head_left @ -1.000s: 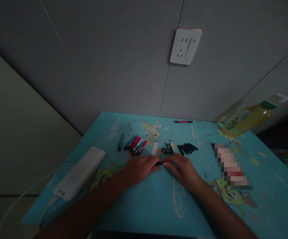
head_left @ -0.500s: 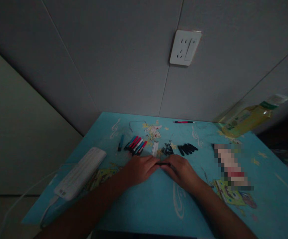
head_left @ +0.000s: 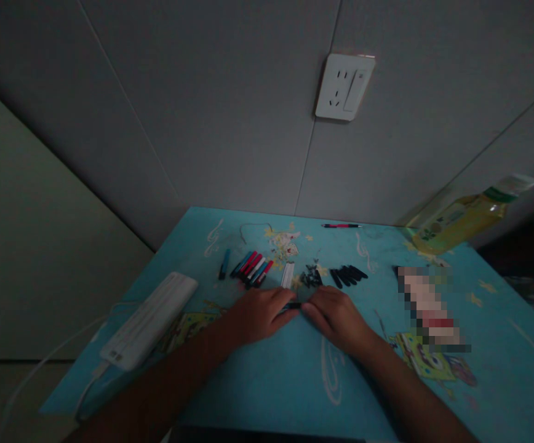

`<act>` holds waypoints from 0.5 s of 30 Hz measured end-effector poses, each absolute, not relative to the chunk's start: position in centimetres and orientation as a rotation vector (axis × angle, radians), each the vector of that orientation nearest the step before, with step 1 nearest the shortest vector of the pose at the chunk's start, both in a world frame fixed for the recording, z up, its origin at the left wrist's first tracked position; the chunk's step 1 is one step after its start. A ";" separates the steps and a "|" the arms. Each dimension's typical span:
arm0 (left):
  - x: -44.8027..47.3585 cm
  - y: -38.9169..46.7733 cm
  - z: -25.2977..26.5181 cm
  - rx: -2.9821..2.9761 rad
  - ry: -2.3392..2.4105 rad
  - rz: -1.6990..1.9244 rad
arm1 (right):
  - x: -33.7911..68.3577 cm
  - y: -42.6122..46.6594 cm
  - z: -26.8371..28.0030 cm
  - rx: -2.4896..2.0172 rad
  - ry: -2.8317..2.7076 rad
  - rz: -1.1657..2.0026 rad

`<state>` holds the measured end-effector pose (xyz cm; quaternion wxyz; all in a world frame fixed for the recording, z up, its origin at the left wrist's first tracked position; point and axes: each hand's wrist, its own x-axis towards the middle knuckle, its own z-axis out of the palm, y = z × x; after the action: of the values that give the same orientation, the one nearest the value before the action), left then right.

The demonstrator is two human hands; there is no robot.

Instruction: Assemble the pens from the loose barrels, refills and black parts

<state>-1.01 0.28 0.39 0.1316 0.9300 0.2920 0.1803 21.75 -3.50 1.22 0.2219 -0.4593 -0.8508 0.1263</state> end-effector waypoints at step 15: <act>-0.9 0.2 -0.2 2.726 0.856 0.512 | 21.7 -3.4 1.5 -1.277 -2.305 0.294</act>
<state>-0.94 0.23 -0.22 0.1192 0.9324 0.2928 0.1752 21.69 -3.43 1.48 0.2428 -0.4672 -0.8433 0.1075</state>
